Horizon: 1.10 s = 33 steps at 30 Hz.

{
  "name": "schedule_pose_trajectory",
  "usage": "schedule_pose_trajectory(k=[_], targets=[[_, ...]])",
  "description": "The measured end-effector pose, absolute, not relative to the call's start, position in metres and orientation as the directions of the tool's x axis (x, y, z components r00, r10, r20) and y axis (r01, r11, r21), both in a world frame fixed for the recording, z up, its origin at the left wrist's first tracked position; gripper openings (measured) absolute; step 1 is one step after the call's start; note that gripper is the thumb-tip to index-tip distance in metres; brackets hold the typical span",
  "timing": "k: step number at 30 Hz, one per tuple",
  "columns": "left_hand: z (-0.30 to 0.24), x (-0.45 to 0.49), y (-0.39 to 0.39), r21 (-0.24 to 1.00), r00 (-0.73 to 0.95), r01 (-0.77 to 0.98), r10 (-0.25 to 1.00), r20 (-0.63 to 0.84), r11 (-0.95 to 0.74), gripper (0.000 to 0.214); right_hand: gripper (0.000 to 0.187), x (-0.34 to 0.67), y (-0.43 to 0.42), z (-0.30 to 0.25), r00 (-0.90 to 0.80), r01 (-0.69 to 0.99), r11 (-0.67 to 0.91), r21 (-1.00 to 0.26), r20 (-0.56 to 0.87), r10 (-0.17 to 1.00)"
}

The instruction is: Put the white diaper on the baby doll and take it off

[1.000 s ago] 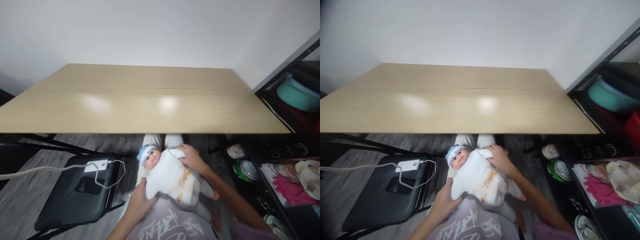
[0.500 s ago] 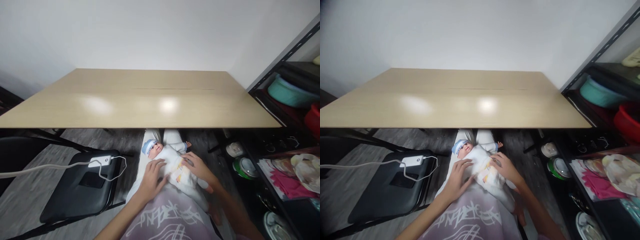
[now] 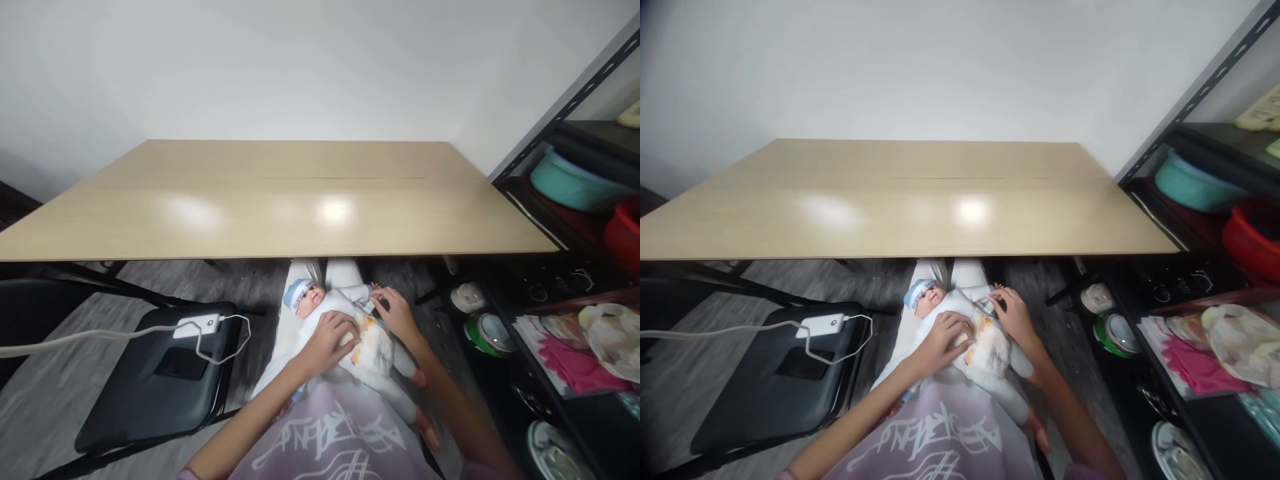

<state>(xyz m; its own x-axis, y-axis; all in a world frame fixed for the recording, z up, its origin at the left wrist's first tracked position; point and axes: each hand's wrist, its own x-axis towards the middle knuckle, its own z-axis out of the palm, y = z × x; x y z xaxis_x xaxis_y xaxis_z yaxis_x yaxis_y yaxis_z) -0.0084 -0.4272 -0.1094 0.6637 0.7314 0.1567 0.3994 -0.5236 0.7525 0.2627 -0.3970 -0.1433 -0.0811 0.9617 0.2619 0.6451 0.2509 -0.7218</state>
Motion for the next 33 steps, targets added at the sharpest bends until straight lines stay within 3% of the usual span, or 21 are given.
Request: schedule_pose_trajectory(k=[5, 7, 10, 14, 17, 19, 21, 23, 25, 28, 33], targets=[[-0.097, -0.025, -0.438, 0.847, 0.625, 0.337, 0.770, 0.125, -0.411, 0.022, 0.032, 0.235, -0.415, -0.120, -0.386, 0.540, 0.411, -0.735, 0.218, 0.897], [-0.091, -0.040, -0.446, 0.875, 0.641, 0.354, 0.767, 0.031, -0.331, 0.026, 0.031, 0.226, -0.425, -0.108, -0.508, 0.519, 0.461, -0.720, 0.174, 0.844], [-0.085, -0.062, -0.460, 0.881, 0.655, 0.416, 0.747, -0.117, -0.226, 0.031, 0.028, 0.231, -0.436, -0.094, -0.560, 0.546, 0.484, -0.684, 0.131, 0.818], [-0.083, -0.065, -0.463, 0.873, 0.644, 0.432, 0.755, -0.121, -0.228, 0.032, 0.042, 0.269, -0.455, -0.080, -0.490, 0.633, 0.292, -0.717, -0.079, 0.868], [-0.087, -0.033, -0.440, 0.782, 0.701, 0.437, 0.713, 0.013, -0.444, 0.031, 0.039, 0.295, -0.471, -0.080, -0.403, 0.703, 0.009, -0.711, -0.388, 0.829], [-0.093, 0.006, -0.416, 0.661, 0.790, 0.430, 0.610, 0.054, -0.615, 0.040, 0.033, 0.301, -0.480, -0.087, -0.371, 0.740, -0.078, -0.668, -0.502, 0.781], [-0.103, 0.054, -0.395, 0.535, 0.881, 0.414, 0.473, -0.031, -0.736, 0.057, 0.030, 0.298, -0.487, -0.098, -0.337, 0.782, -0.052, -0.621, -0.492, 0.803], [-0.113, 0.098, -0.383, 0.451, 0.907, 0.421, 0.381, -0.182, -0.787, 0.058, 0.030, 0.293, -0.493, -0.109, -0.301, 0.805, -0.017, -0.594, -0.433, 0.850], [-0.122, 0.128, -0.381, 0.386, 0.875, 0.481, 0.406, -0.263, -0.787, 0.044, 0.033, 0.290, -0.499, -0.120, -0.258, 0.799, -0.054, -0.599, -0.422, 0.869], [-0.129, 0.138, -0.387, 0.362, 0.837, 0.548, 0.491, -0.242, -0.754, 0.029, 0.034, 0.293, -0.513, -0.134, -0.202, 0.755, -0.159, -0.636, -0.457, 0.866], [-0.120, 0.108, -0.394, 0.412, 0.825, 0.549, 0.552, -0.124, -0.728, 0.057, 0.022, 0.293, -0.527, -0.160, -0.150, 0.630, -0.255, -0.734, -0.437, 0.887]])
